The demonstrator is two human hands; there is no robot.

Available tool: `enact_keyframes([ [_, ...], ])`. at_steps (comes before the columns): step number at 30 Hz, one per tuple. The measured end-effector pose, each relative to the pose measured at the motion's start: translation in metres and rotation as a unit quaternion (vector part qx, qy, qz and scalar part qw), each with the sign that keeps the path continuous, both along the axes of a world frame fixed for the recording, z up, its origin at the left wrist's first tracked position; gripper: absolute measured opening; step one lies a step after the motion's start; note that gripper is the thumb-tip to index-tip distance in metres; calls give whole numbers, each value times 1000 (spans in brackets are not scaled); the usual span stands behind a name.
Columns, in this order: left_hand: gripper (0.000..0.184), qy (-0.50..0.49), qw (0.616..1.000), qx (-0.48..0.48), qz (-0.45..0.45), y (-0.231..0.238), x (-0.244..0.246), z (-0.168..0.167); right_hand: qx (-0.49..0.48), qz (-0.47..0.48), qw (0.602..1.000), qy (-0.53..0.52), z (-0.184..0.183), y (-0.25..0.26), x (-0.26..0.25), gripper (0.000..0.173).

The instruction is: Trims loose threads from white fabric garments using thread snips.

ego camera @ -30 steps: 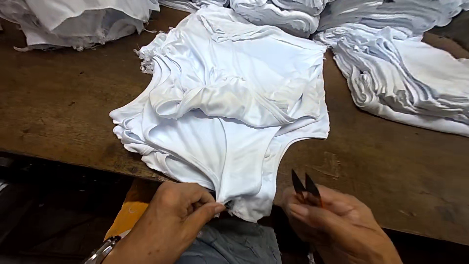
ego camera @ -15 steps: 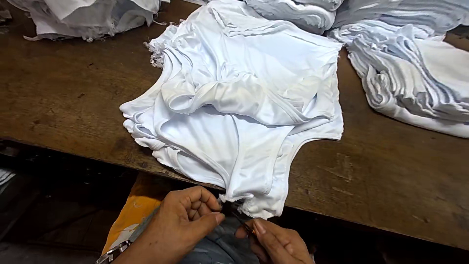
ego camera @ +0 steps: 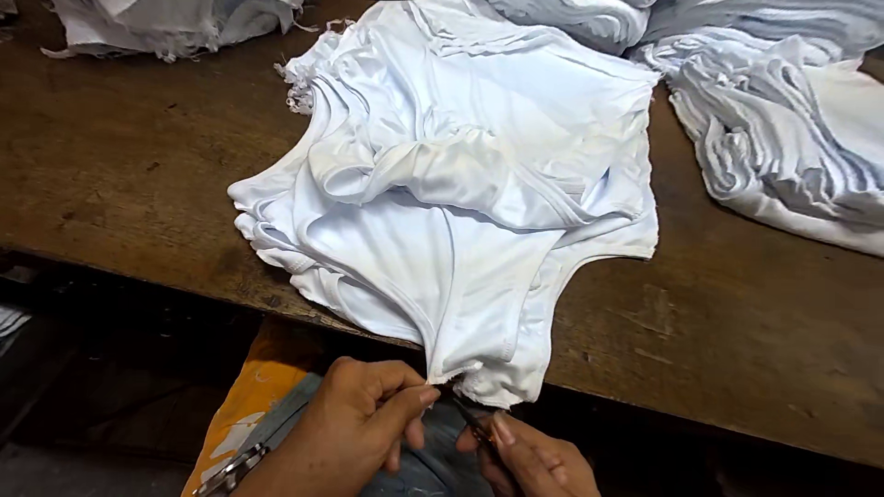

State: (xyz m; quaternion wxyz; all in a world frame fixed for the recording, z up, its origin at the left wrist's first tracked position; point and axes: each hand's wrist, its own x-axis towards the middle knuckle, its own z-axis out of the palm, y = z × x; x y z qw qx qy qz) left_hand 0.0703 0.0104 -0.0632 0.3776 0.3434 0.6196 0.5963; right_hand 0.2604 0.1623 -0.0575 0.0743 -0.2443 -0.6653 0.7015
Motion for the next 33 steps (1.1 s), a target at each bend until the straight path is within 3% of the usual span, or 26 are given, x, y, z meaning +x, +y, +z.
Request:
enact_keyframes([
  [14,21,-45,999,30,4,-18,5,-5,36,26,999,-3,-1,-11,-30,37],
  [20,22,-50,999,13,-17,-17,7,-7,192,18,981,-12,-8,-11,-32,39],
  [23,13,-95,995,16,-23,-12,8,-2,196,6,980,32,12,0,-21,38],
  [25,27,-139,990,19,-26,-7,7,4,203,-17,977,58,37,14,-16,29],
  [28,38,-187,981,36,-38,5,8,10,343,-62,935,62,49,41,-24,46],
  [30,29,-202,977,46,-52,10,10,14,437,-56,896,51,37,55,-39,52],
  [31,20,-191,978,49,-63,11,10,15,464,-45,883,54,30,61,-47,48],
  [33,26,-135,986,48,-89,10,12,16,506,-18,859,74,24,70,-60,28],
])
